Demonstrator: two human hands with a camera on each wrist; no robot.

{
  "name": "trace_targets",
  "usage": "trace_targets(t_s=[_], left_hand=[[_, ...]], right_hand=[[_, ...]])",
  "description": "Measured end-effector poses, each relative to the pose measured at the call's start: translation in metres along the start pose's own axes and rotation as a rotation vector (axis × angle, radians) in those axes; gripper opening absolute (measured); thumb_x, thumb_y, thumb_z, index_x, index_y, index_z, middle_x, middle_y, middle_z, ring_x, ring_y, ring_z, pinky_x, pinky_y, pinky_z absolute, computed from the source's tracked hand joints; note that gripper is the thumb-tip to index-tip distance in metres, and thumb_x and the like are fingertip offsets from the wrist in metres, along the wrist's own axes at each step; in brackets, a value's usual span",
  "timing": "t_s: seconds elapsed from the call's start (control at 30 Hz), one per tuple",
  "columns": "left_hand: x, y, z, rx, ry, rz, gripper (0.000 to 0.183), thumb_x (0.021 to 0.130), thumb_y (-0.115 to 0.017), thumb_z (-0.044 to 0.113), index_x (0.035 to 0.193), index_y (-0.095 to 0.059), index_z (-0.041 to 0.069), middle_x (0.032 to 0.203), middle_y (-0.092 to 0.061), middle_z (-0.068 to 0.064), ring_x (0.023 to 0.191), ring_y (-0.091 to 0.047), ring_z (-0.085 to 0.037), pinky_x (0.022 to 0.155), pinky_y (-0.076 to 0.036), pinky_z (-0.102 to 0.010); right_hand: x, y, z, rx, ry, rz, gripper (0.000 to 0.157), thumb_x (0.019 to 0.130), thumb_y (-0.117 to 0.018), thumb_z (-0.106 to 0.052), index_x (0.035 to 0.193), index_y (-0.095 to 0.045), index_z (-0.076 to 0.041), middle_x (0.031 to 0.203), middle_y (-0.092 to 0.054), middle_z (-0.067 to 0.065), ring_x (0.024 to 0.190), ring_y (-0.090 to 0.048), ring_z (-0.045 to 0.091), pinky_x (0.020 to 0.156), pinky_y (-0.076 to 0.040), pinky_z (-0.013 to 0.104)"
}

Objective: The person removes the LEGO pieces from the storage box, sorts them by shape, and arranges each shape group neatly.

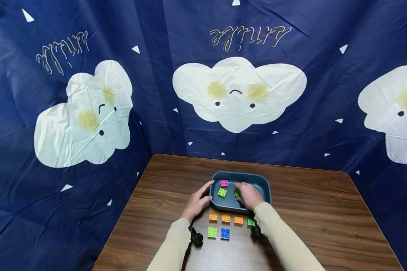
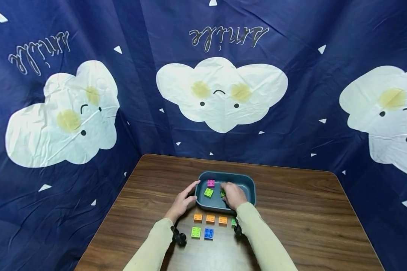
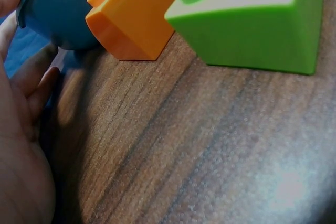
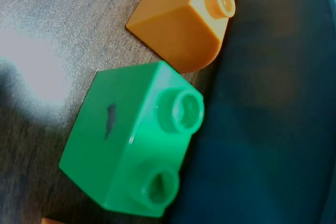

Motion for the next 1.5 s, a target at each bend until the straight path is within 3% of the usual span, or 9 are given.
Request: trace_targets(t_s=[0.23,0.4,0.57,0.77,0.97,1.07,1.3,1.5], left_hand=[[0.000,0.000,0.001,-0.023,0.003,-0.004,0.064,0.099,-0.062,0.018,0.156,-0.048,0.043,0.161,-0.049,0.003,0.152,-0.041,-0.025,0.123,-0.027,-0.062],[0.000,-0.001,0.003,-0.019,0.011,-0.003,0.064,0.099,-0.062,0.020,0.157,-0.048,0.043,0.161,-0.049,0.002,0.152,-0.041,-0.026,0.123,-0.027,-0.062],[-0.001,-0.001,0.004,-0.006,0.016,-0.001,0.065,0.098,-0.062,0.021,0.156,-0.048,0.045,0.160,-0.050,0.001,0.151,-0.042,-0.024,0.123,-0.028,-0.060],[-0.001,-0.001,0.003,-0.015,0.014,0.002,0.064,0.098,-0.062,0.021,0.156,-0.048,0.045,0.161,-0.049,0.002,0.152,-0.042,-0.025,0.123,-0.027,-0.062],[0.000,-0.001,0.002,-0.019,0.028,-0.013,0.063,0.102,-0.060,0.017,0.159,-0.046,0.037,0.163,-0.046,-0.002,0.153,-0.039,-0.029,0.123,-0.025,-0.064],[-0.001,-0.001,0.002,-0.026,0.036,-0.013,0.062,0.102,-0.061,0.016,0.160,-0.046,0.036,0.164,-0.045,-0.001,0.154,-0.038,-0.030,0.123,-0.024,-0.065],[-0.003,-0.001,0.003,-0.020,0.035,-0.007,0.063,0.101,-0.062,0.022,0.155,-0.047,0.049,0.162,-0.047,0.005,0.153,-0.040,-0.025,0.123,-0.026,-0.063],[-0.001,0.001,0.003,0.001,-0.009,-0.005,0.064,0.099,-0.061,0.020,0.159,-0.047,0.037,0.160,-0.050,0.001,0.150,-0.043,-0.024,0.123,-0.030,-0.058]], right_hand=[[-0.005,0.003,0.003,0.079,0.013,0.072,0.043,0.090,-0.082,-0.008,0.130,-0.067,-0.003,0.118,-0.068,0.016,0.105,-0.068,0.031,0.091,-0.059,0.049],[-0.007,0.007,0.006,0.118,-0.026,0.110,0.048,0.091,-0.082,-0.010,0.133,-0.066,0.003,0.122,-0.062,0.019,0.106,-0.063,0.029,0.095,-0.056,0.049],[-0.009,0.009,0.008,0.181,-0.055,0.138,0.041,0.087,-0.082,-0.009,0.126,-0.071,-0.001,0.119,-0.062,0.013,0.100,-0.060,0.025,0.092,-0.056,0.046],[-0.018,0.014,0.005,0.232,-0.004,0.151,0.038,0.088,-0.085,-0.010,0.124,-0.075,-0.006,0.122,-0.071,0.009,0.107,-0.067,0.027,0.093,-0.058,0.048],[-0.027,0.017,0.001,0.290,-0.004,0.170,0.037,0.090,-0.083,-0.015,0.126,-0.076,-0.007,0.120,-0.073,0.006,0.089,-0.067,0.014,0.084,-0.060,0.041],[-0.031,0.018,0.002,0.318,0.015,0.192,0.040,0.093,-0.080,-0.017,0.131,-0.074,-0.005,0.125,-0.073,0.009,0.097,-0.070,0.017,0.088,-0.060,0.042],[-0.046,0.023,0.004,0.336,0.071,0.286,0.038,0.098,-0.075,-0.019,0.134,-0.073,-0.007,0.129,-0.072,0.010,0.110,-0.071,0.024,0.092,-0.060,0.045],[-0.061,0.029,0.003,0.365,0.079,0.319,0.039,0.100,-0.072,-0.015,0.138,-0.070,-0.008,0.134,-0.070,0.012,0.123,-0.067,0.030,0.099,-0.056,0.050]])
Point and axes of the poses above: each hand's wrist, its own x-axis towards the middle knuckle, its own y-axis out of the back of the hand, z = x × y, the point moved 1 cm from there along x, towards the middle knuckle
